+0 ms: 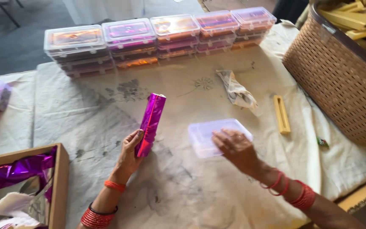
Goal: The person wipes a small wooden rectangular object with a white cloth. They then wrap the wooden object in a sheet of shiny purple foil, folding the edges to create a neat package. Finally, they place the wrapped item into a clear plastic container and close the lid.
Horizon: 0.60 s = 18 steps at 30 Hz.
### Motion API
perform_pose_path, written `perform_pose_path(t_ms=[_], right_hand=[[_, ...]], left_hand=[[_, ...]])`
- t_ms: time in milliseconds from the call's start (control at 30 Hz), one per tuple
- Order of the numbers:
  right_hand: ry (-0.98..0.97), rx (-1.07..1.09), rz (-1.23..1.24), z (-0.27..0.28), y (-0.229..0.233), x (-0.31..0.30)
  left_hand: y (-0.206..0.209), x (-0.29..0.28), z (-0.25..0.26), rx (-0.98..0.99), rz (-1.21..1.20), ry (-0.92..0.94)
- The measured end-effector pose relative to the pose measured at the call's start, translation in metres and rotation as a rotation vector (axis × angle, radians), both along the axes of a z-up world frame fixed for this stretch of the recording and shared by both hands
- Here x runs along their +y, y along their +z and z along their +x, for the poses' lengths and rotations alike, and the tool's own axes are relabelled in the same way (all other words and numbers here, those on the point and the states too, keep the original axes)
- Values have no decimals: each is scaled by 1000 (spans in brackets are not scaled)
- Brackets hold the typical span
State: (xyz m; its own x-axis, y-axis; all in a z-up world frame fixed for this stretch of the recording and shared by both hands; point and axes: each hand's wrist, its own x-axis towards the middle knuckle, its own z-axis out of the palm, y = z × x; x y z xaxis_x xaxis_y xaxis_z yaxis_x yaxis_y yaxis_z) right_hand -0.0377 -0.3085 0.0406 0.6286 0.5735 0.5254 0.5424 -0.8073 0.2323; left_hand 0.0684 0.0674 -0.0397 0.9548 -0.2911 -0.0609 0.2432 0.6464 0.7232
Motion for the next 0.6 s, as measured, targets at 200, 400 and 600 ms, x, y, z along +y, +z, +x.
perform_pose_path(t_ms=[200, 400, 600], right_hand=[[265, 209, 164, -3, 21, 43], [15, 310, 524, 23, -12, -15], [-88, 394, 471, 35, 15, -24]], left_hand=[[4, 3, 5, 19, -23, -49], [8, 5, 5, 56, -34, -70], [2, 3, 5, 62, -9, -63]])
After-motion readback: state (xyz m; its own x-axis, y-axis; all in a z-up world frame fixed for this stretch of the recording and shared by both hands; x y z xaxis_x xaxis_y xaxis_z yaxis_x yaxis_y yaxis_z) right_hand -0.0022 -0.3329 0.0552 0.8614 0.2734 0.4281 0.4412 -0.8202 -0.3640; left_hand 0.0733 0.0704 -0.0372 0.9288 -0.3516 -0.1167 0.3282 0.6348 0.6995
